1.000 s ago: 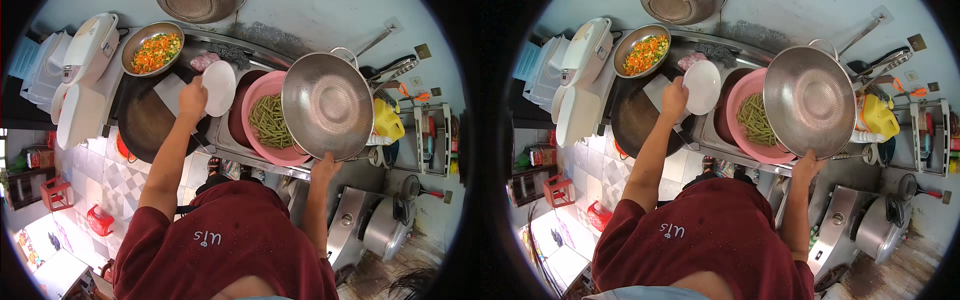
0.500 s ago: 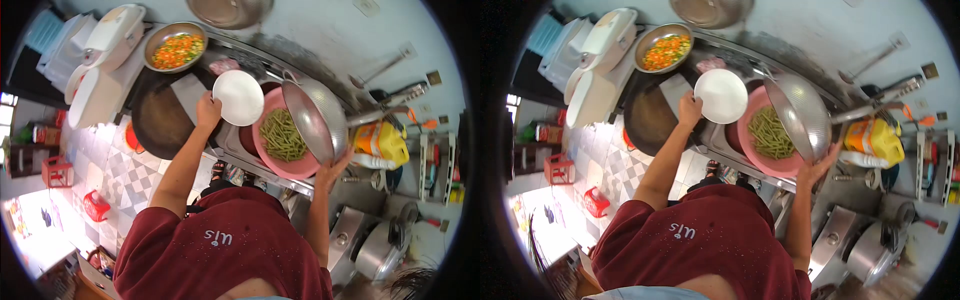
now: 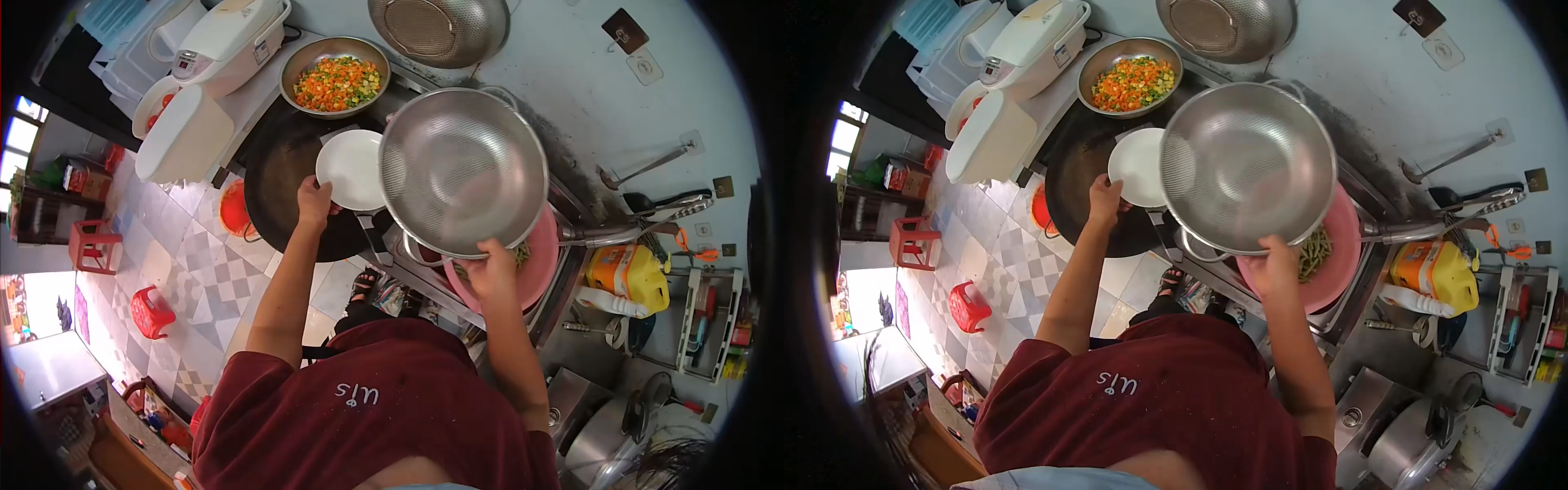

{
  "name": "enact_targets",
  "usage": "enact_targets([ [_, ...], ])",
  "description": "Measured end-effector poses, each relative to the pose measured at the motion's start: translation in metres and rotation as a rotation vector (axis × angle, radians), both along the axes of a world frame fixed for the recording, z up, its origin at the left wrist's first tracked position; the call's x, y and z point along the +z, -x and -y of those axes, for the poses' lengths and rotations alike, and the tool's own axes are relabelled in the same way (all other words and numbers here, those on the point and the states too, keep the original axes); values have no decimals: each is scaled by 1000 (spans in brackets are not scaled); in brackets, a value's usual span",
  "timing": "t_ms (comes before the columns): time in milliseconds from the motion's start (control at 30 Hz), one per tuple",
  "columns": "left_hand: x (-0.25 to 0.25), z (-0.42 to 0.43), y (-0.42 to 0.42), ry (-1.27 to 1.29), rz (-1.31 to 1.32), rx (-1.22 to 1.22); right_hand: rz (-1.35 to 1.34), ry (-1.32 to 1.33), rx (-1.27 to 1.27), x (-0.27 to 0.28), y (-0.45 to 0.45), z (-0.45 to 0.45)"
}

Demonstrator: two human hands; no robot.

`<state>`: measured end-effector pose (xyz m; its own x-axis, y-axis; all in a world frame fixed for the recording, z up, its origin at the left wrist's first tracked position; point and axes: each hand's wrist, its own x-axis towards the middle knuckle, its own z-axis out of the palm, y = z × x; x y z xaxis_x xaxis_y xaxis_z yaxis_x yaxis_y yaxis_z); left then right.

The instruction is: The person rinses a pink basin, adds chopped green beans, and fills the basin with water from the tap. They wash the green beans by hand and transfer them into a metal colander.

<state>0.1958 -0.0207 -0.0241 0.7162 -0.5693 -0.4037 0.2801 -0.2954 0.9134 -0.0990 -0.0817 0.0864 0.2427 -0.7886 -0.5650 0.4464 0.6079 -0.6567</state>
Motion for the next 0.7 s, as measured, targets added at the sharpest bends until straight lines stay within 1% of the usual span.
enact_targets([
  [33, -2, -4, -2, 10, 0, -17, 0, 1, 12, -3, -9, -2],
  [100, -4, -16, -6, 19, -7, -9, 97, -107, 111, -10, -25, -6],
  [133, -4, -25, -8, 25, -16, -13, 84, -123, 163, -10, -33, -9],
  [233, 1, -57, -11, 66, -21, 73, 112, -180, 268, -8, -58, -22],
  [267, -2, -71, -15, 77, -67, 76, 53, -145, 306, -10, -66, -26],
  [300, -9, -79, -19, 73, -69, 91, 50, -151, 320, -12, -74, -30],
  [367, -18, -92, -26, 317, -73, 256, 57, -212, 435, -16, -94, -36],
  [400, -17, -100, -31, 430, -128, 275, 102, -211, 468, -20, -104, -39],
  [433, -20, -108, -36, 433, -122, 292, 102, -211, 486, -22, -114, -43],
  [500, -35, -120, -47, 455, 13, 315, 126, -280, 566, -25, -134, -52],
  [533, -44, -123, -49, 578, -104, 369, 119, -277, 584, -28, -143, -57],
  [567, -62, -127, -51, 583, -99, 383, 118, -274, 600, -31, -149, -61],
  [600, -84, -132, -54, 418, 137, 240, 92, -290, 570, -34, -155, -65],
  [633, -92, -140, -63, 242, 378, 108, 74, -300, 554, -37, -166, -69],
  [700, -48, -147, -59, 89, 355, 95, 54, -212, 611, -51, -171, -73],
])
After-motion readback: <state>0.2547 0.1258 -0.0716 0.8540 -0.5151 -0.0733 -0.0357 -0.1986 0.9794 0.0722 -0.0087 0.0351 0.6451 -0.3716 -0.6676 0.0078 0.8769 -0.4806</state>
